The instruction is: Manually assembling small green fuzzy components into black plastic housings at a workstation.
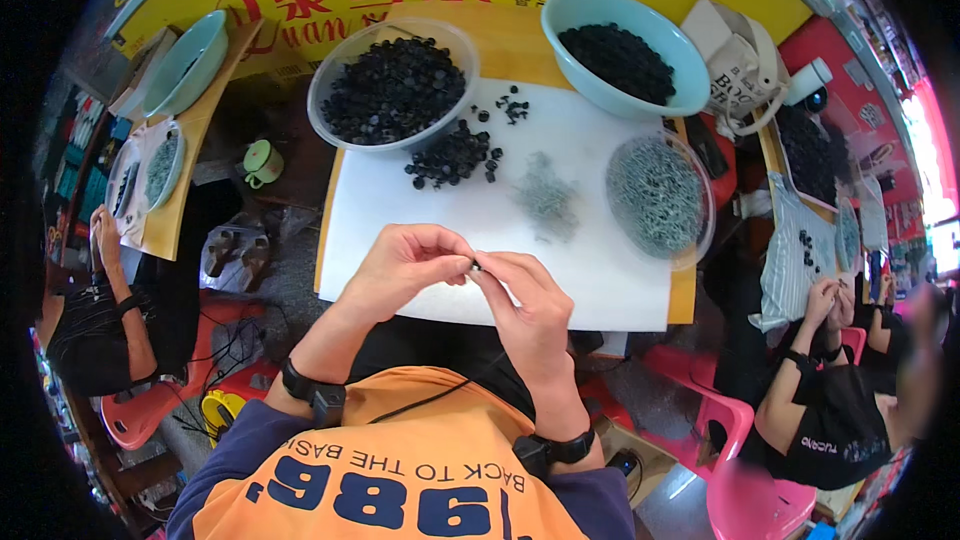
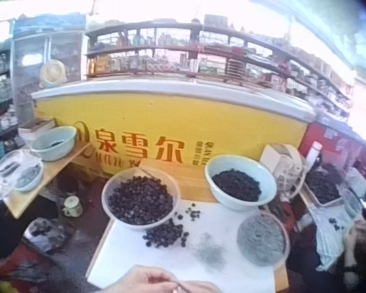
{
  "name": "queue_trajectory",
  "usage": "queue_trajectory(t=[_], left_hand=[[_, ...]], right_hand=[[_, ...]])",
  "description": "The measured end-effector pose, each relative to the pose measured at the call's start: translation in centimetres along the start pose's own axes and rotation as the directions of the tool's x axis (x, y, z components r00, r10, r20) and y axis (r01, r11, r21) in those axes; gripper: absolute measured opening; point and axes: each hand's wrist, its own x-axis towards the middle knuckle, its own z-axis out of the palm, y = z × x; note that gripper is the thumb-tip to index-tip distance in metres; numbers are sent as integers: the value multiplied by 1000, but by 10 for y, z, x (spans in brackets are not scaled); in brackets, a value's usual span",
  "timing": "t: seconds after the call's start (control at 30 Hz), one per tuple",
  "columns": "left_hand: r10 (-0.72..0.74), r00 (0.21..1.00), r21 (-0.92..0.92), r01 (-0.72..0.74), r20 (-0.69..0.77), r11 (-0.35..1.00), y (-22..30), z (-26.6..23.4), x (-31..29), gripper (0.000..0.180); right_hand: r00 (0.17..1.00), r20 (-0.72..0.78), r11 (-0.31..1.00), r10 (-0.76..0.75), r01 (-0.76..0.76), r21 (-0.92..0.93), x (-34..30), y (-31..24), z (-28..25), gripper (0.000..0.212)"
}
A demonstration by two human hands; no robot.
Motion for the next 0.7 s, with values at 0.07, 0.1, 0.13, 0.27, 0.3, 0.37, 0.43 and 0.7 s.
queue_trajectory(t=[0.07,0.1,0.13,0.27,0.3,0.37,0.43,0.7], left_hand=[[27,999,18,-26,-21,999,1,2,-2,12],[25,1000,15,-24,-16,1000,1,-1,-2,12],[22,1000,1,-22,-3,1000,-1,-3,-2,12],[-7,999,-83,10,37,996,-11,-10,2,13],[-7,999,-85,10,36,996,-12,-11,2,13],[-66,998,-117,68,21,991,-12,-13,2,13],[-75,997,-127,79,35,989,-12,-12,0,13],[-125,990,-164,134,67,977,-11,-12,-2,16]], right_hand=[[1000,11,1000,-11,11,15,0,0,1,23],[1000,9,1000,-8,8,9,0,2,2,23],[1000,20,1000,-6,6,14,0,2,2,24],[996,60,998,67,-68,13,4,-4,0,27],[996,61,998,67,-68,13,5,-5,-1,27],[998,66,1000,-3,5,-29,7,-7,-5,28],[993,88,994,-75,81,-72,6,-1,-6,28],[986,116,984,-121,135,-120,4,6,-7,24]])
